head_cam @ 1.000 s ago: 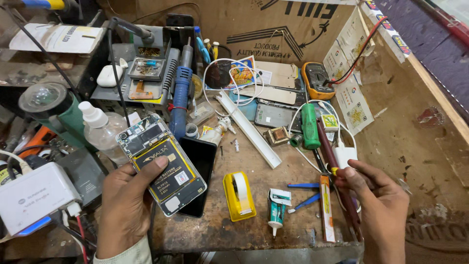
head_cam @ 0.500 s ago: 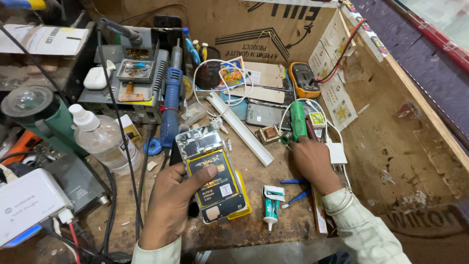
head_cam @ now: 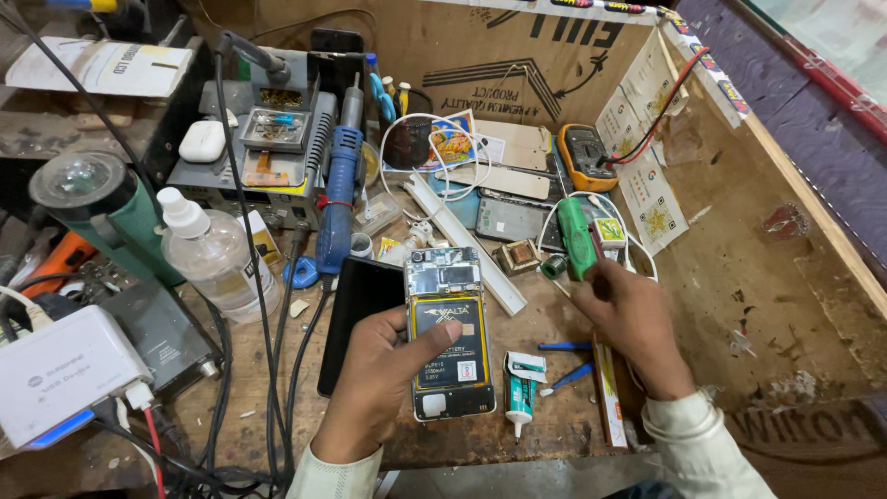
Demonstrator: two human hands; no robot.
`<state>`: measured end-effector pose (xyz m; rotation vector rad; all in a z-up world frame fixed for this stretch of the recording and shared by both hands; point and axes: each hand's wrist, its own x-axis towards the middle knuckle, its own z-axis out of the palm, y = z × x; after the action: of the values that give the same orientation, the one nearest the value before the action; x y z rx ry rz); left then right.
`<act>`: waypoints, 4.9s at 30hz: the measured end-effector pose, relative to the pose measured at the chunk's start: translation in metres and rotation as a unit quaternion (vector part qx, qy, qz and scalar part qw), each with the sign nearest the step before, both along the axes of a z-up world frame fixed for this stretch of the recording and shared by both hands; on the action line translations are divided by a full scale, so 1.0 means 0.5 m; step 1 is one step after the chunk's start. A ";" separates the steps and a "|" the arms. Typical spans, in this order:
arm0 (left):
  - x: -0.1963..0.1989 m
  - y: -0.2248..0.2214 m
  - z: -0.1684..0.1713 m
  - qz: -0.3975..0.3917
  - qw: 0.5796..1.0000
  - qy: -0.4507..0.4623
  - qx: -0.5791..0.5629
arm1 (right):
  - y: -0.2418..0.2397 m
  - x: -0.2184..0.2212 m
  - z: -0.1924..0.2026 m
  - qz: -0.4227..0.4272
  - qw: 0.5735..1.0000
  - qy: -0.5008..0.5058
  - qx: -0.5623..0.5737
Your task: The person secures a smartphone battery with rubber bands, handles a new LCD screen package, and uses a screwdriver to manipulate internal components of the phone. They also connect a power bank to the device.
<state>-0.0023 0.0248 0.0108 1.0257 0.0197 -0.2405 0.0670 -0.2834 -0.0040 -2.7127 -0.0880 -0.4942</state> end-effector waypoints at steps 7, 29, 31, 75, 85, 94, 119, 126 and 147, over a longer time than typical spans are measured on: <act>-0.010 -0.037 0.007 -0.030 0.999 -0.039 0.000 | 0.005 -0.134 0.005 -0.003 0.928 0.011 0.372; -0.014 -0.094 -0.003 -0.144 0.988 0.053 0.029 | -0.054 -0.160 -0.072 0.252 0.698 0.011 0.670; -0.018 -0.092 -0.004 -0.166 0.985 0.046 0.029 | -0.053 -0.143 -0.070 0.346 0.630 0.052 0.693; -0.039 -0.186 -0.073 -0.034 0.994 -0.079 -0.074 | -0.067 -0.151 -0.052 0.175 0.251 -0.067 0.950; -0.016 -0.138 -0.079 -0.198 0.974 -0.091 0.065 | 0.007 -0.157 0.020 0.335 0.617 0.093 0.706; -0.019 -0.145 -0.077 -0.314 0.915 -0.137 0.213 | -0.030 -0.187 0.008 0.181 0.798 0.329 0.470; -0.017 -0.137 -0.044 -0.201 0.971 -0.056 0.112 | -0.001 -0.168 0.010 0.094 0.796 0.136 0.583; -0.004 -0.121 -0.037 -0.007 0.998 -0.056 0.011 | 0.086 -0.174 -0.041 0.126 0.720 0.305 0.611; -0.035 -0.158 -0.062 -0.210 0.977 -0.025 0.034 | 0.010 -0.194 -0.001 0.076 0.804 0.162 0.567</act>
<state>-0.0196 -0.0540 -0.0201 1.0981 -0.2380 -0.6022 -0.0302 -0.2783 -0.0046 -1.5346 0.0708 0.0267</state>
